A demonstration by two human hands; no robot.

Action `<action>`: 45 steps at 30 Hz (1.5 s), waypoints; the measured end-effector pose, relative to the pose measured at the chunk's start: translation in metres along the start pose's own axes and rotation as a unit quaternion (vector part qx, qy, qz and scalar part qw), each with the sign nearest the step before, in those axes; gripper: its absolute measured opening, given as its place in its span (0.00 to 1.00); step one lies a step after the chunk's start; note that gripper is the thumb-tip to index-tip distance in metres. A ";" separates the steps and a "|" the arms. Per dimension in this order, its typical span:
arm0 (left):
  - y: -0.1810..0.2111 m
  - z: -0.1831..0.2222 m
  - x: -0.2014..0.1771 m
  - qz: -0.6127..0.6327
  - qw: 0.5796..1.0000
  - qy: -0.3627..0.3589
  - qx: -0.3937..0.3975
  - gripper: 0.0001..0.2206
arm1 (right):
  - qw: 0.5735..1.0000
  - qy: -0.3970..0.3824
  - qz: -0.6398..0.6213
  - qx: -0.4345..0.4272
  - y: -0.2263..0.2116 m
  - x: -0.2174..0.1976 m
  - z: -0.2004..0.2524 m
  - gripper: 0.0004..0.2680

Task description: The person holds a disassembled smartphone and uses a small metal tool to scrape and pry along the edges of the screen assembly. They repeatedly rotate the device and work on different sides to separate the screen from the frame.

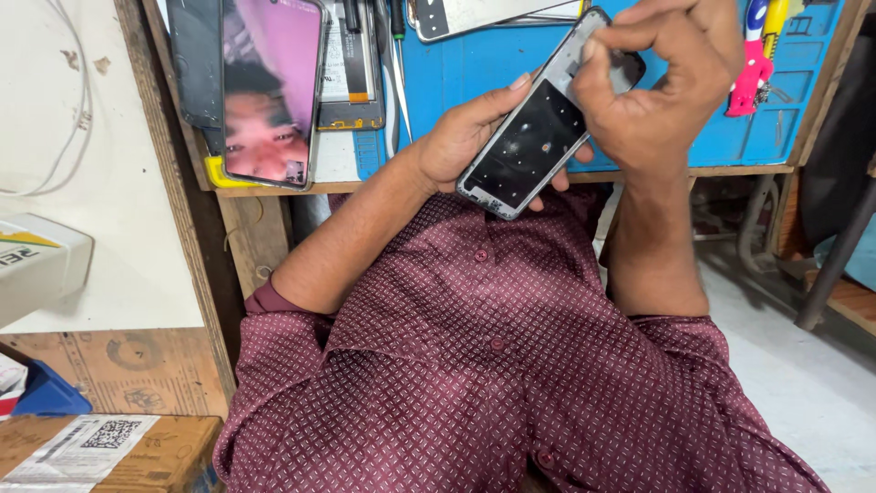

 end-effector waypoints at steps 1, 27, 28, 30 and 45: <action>0.000 0.001 -0.001 -0.007 1.000 0.011 0.001 0.31 | 1.000 -0.002 -0.003 -0.006 -0.001 0.000 -0.001 0.04; -0.002 0.004 -0.004 0.070 0.997 0.010 -0.029 0.33 | 1.000 -0.001 0.025 -0.002 -0.010 0.001 -0.003 0.04; -0.001 0.003 0.000 0.084 0.996 -0.021 -0.027 0.32 | 0.999 0.015 0.032 -0.014 -0.009 -0.004 -0.002 0.04; 0.004 0.004 0.007 0.096 0.993 -0.073 -0.019 0.32 | 0.998 0.051 0.027 -0.020 -0.002 -0.013 0.002 0.04; 0.019 0.017 0.013 0.119 0.987 -0.112 -0.008 0.33 | 0.987 0.136 -0.080 0.021 0.065 -0.041 0.037 0.03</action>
Point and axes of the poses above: each hand's wrist, its own z-axis away from the middle knuckle, its own x-axis out of the palm, y = z × x, the point moved 6 cm from there along -z, towards the middle knuckle, and after that the axes turned 3 degrees about -x, right-handed, at the moved point
